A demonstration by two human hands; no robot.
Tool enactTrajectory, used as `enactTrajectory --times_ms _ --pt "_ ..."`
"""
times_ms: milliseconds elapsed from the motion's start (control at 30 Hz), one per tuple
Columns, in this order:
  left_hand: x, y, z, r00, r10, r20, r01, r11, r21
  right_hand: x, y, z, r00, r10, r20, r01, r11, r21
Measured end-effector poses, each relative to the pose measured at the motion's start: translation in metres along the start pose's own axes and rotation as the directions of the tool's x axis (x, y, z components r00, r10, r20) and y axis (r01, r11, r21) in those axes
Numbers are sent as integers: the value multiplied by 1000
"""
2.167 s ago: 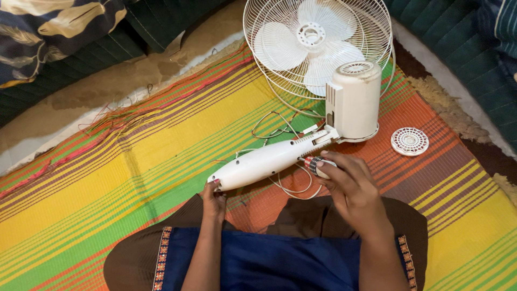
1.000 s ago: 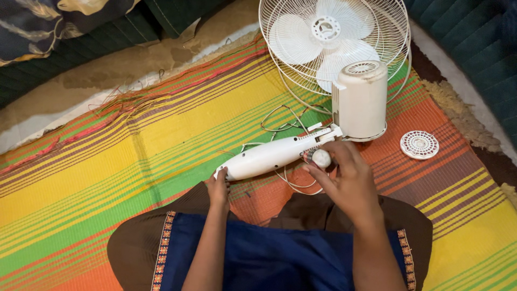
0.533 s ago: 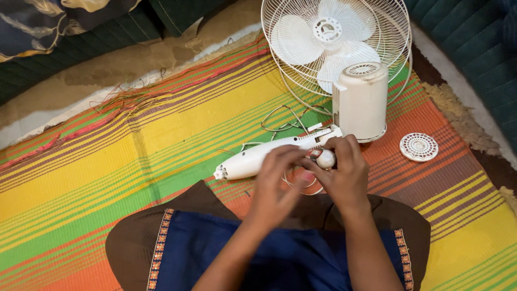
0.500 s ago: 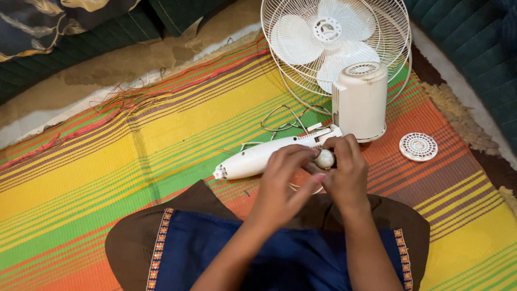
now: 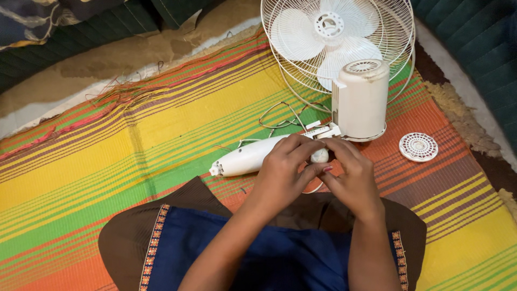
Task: The person assembles a white pedestal fan by attaching the motor housing to the base and securing it with a screwdriver. They then connect the power cord and adjust the wiring.
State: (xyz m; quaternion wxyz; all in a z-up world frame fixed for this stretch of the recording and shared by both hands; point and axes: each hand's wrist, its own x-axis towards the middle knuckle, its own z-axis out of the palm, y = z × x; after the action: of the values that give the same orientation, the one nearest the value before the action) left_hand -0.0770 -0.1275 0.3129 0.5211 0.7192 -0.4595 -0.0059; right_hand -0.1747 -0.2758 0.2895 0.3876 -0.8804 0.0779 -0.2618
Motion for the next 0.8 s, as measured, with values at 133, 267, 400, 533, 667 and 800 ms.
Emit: enactTrajectory --times_ms 133,267,400,533,667,800 --pt "4 -1 -3 1000 -6 18 6 1000 -18 2 3 2 1000 0 -9 0 1000 -12" --pt "5 -5 -4 1000 -5 28 6 1000 -30 4 7 6 1000 -15 -8 14 1000 -21" --pt "5 -6 -5 1000 3 26 -3 1000 -16 4 8 7 1000 -27 -7 26 999 -26" --pt "5 -8 -9 998 -15 62 18 999 -39 4 9 8 1000 -25 2 25 1000 6" --pt "2 -16 -16 989 -63 135 77 992 -101 3 13 9 1000 -12 21 12 1000 16" --pt "5 -31 -24 978 -15 210 61 974 -218 1 20 11 998 -11 63 9 1000 20"
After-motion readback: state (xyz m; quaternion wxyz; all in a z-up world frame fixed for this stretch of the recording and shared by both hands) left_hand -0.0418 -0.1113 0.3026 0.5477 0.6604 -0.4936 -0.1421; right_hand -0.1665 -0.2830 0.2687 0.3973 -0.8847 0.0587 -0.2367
